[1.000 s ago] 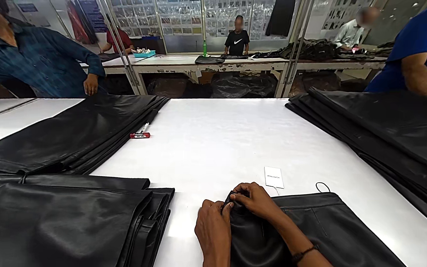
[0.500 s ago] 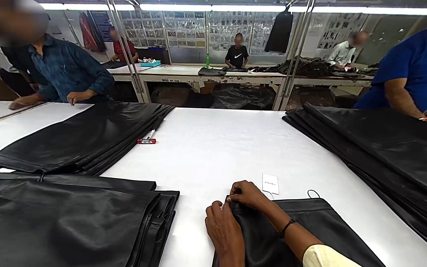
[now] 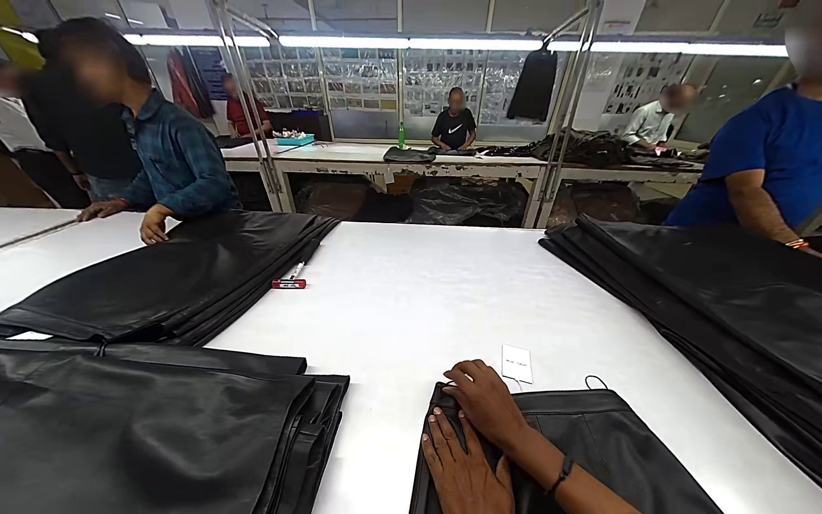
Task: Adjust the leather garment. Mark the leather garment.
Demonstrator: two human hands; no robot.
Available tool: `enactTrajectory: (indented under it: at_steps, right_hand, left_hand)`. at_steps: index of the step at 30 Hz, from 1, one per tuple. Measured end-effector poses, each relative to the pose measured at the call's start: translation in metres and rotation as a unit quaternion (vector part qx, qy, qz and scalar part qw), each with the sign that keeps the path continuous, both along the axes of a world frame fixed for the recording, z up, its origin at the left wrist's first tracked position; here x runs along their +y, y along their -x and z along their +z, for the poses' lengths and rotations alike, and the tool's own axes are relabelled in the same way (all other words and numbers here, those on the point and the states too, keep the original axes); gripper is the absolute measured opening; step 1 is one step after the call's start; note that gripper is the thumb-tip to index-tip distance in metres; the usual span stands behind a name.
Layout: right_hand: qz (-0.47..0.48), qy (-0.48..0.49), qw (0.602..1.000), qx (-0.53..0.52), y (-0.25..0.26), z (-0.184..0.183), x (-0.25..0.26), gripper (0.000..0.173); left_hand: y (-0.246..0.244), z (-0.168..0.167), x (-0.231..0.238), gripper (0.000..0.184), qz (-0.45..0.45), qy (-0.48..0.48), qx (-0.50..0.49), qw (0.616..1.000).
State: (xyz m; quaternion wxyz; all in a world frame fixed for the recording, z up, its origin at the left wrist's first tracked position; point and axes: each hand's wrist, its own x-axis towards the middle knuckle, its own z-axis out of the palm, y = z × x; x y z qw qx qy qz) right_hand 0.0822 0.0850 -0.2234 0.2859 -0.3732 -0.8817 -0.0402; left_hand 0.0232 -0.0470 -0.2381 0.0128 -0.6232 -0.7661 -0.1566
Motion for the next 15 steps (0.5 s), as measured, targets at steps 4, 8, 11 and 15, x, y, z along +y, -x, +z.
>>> enactTrajectory:
  at_steps: [4,8,11,15]
  right_hand:
    - [0.132,-0.004,0.99,-0.041,-0.009,-0.005,-0.013,0.033]
    - [0.182,0.112,0.975,-0.067,-0.023,0.002,-0.01,0.043]
    - [0.185,0.178,0.962,-0.094,-0.025,0.001,-0.012,0.061]
    - [0.18,0.198,0.958,-0.104,-0.026,-0.005,-0.014,0.07]
  left_hand:
    - [0.001,0.0,-0.001,0.083,0.004,-0.005,-0.004,1.0]
    - [0.006,0.007,0.0,0.08,0.013,-0.006,-0.015,1.0]
    - [0.011,0.011,0.0,0.083,0.002,0.043,-0.028,0.999]
    - [0.013,0.016,0.0,0.085,0.005,0.064,-0.052,0.997]
